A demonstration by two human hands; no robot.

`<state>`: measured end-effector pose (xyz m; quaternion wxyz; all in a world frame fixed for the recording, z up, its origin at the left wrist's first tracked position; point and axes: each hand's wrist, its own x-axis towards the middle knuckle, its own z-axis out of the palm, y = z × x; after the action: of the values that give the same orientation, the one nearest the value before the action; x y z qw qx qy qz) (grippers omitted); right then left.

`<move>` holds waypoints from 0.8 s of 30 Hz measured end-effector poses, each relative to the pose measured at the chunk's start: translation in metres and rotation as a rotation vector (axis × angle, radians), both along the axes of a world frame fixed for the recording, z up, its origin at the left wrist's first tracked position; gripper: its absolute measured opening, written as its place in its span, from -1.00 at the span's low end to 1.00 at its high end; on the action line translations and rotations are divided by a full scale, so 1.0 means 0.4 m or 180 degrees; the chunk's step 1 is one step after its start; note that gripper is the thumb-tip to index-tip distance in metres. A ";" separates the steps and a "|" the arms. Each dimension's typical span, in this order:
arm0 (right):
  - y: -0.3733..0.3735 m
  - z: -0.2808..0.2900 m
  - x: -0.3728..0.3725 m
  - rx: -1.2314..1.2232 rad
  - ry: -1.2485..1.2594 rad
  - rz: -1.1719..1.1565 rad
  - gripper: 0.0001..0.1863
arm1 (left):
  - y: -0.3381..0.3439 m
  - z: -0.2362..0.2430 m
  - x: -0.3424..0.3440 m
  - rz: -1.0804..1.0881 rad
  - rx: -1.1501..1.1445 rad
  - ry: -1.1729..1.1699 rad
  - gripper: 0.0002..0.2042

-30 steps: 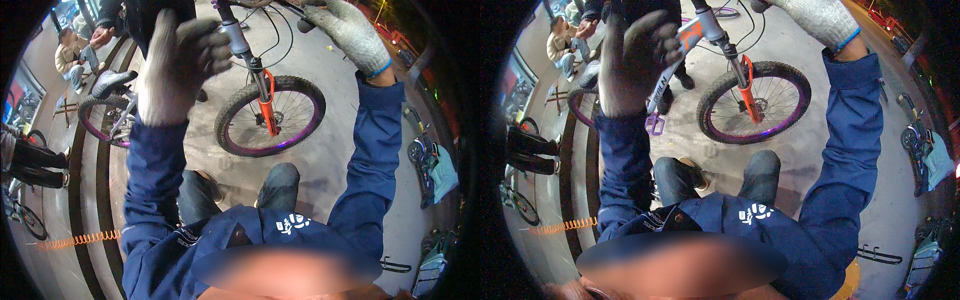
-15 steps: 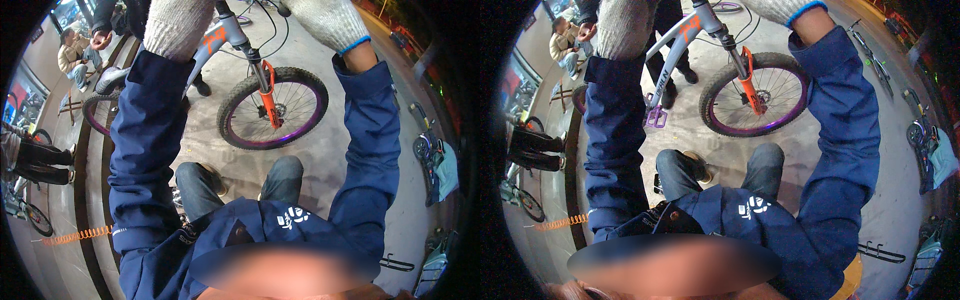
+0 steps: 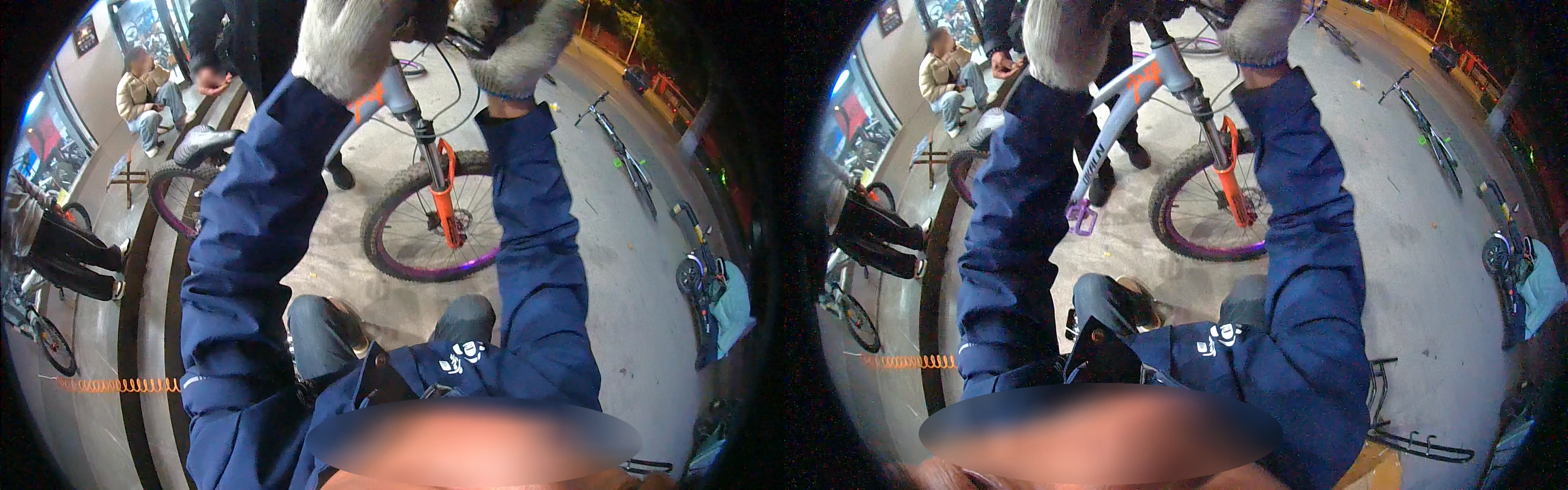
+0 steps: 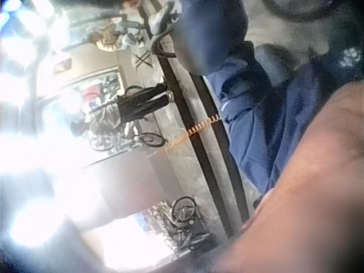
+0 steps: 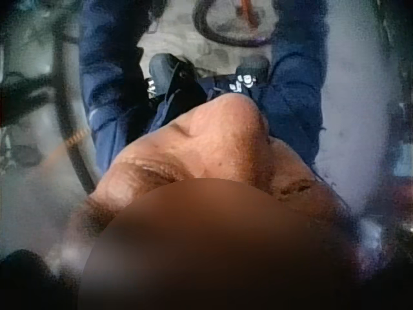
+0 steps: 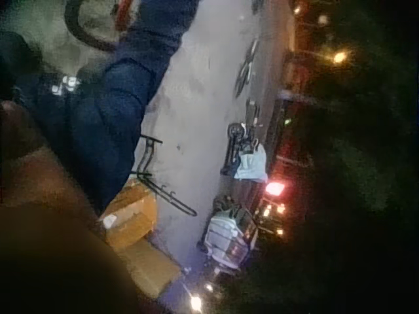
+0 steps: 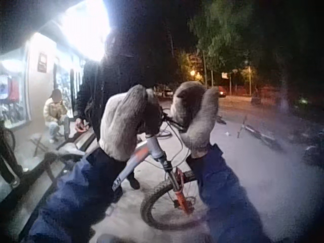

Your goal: The person kneels on the floor and adjusts the handlebar and front wheel of a bicycle. They rotate the front wheel and manipulate the handlebar stem and cables with gloved hands, then reposition the bicycle on the floor.

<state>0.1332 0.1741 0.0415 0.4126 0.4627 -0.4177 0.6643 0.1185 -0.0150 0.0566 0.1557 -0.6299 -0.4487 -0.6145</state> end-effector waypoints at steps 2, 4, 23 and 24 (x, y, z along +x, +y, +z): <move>-0.019 -0.001 -0.007 -0.0121 -0.0040 0.1040 -0.27 | 0.008 -0.003 -0.005 -0.0129 0.0108 -0.0097 -0.32; -0.030 0.007 -0.004 -0.0042 0.0016 0.0821 -0.26 | 0.012 -0.003 -0.013 -0.0223 0.0116 -0.0107 -0.31; -0.083 0.032 0.021 -0.0450 -0.0348 -0.0124 -0.41 | 0.039 -0.004 0.011 -0.0330 0.0459 -0.0788 -0.57; -0.088 0.037 0.021 -0.0526 -0.0360 -0.0175 -0.42 | 0.040 -0.004 0.015 -0.0333 0.0503 -0.0820 -0.58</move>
<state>0.1414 0.1390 0.0562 0.4432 0.3773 -0.3966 0.7099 0.1247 0.0009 0.0550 0.1138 -0.5542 -0.3819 -0.7308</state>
